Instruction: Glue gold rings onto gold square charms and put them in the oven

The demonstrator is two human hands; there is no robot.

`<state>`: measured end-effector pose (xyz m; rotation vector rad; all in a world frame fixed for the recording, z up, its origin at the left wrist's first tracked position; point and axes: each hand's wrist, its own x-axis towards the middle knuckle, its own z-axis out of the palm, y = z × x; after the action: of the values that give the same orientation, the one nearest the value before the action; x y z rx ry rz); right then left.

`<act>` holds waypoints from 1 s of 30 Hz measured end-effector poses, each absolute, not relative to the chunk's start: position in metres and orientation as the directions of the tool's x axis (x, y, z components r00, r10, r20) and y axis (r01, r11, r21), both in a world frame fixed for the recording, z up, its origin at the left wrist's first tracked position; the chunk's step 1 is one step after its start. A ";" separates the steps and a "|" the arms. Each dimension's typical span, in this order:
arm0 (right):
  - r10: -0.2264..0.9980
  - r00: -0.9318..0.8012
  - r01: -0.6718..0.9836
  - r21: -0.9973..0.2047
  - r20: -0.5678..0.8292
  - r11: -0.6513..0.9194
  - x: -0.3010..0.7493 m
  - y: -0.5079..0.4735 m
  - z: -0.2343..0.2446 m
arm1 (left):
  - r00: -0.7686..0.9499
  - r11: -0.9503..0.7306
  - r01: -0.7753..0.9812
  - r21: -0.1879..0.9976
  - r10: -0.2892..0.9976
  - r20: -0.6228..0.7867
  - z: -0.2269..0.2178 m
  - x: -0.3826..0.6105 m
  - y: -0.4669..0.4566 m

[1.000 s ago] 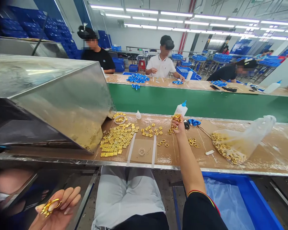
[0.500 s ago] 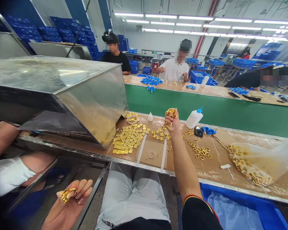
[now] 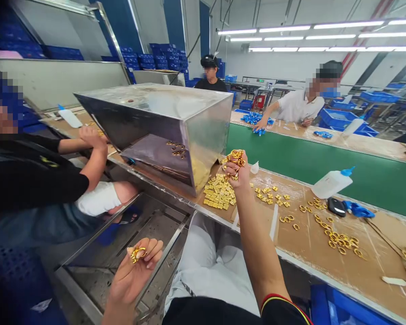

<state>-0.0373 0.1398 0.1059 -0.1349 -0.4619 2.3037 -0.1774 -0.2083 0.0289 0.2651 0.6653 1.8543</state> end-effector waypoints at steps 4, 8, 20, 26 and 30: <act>0.675 -0.736 -0.647 -0.348 0.050 -0.679 -0.058 0.115 0.094 | -0.359 -0.232 -0.805 0.547 0.923 -0.137 0.023 -0.184 -0.226; 0.640 -0.767 -0.619 -0.322 0.050 -0.716 -0.074 0.093 0.086 | -0.350 -0.228 -0.814 0.534 0.927 -0.138 0.018 -0.191 -0.240; 0.440 -0.896 -0.439 -0.242 0.050 -0.866 -0.145 0.036 0.067 | -0.396 -0.248 -0.798 0.550 0.903 -0.167 0.002 -0.204 -0.273; 0.357 -0.933 -0.356 -0.220 0.039 -0.908 -0.198 0.034 0.064 | -0.460 -0.307 -0.779 0.546 0.872 -0.166 -0.007 -0.210 -0.286; 0.341 -0.939 -0.344 -0.228 0.051 -0.911 -0.234 0.052 0.065 | -0.513 -0.351 -0.780 0.519 0.833 -0.208 -0.007 -0.213 -0.288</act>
<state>-0.2343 0.0522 0.0650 0.0149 -0.3335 2.7696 -0.2132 -0.2884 -0.0067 0.1123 0.7004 1.9916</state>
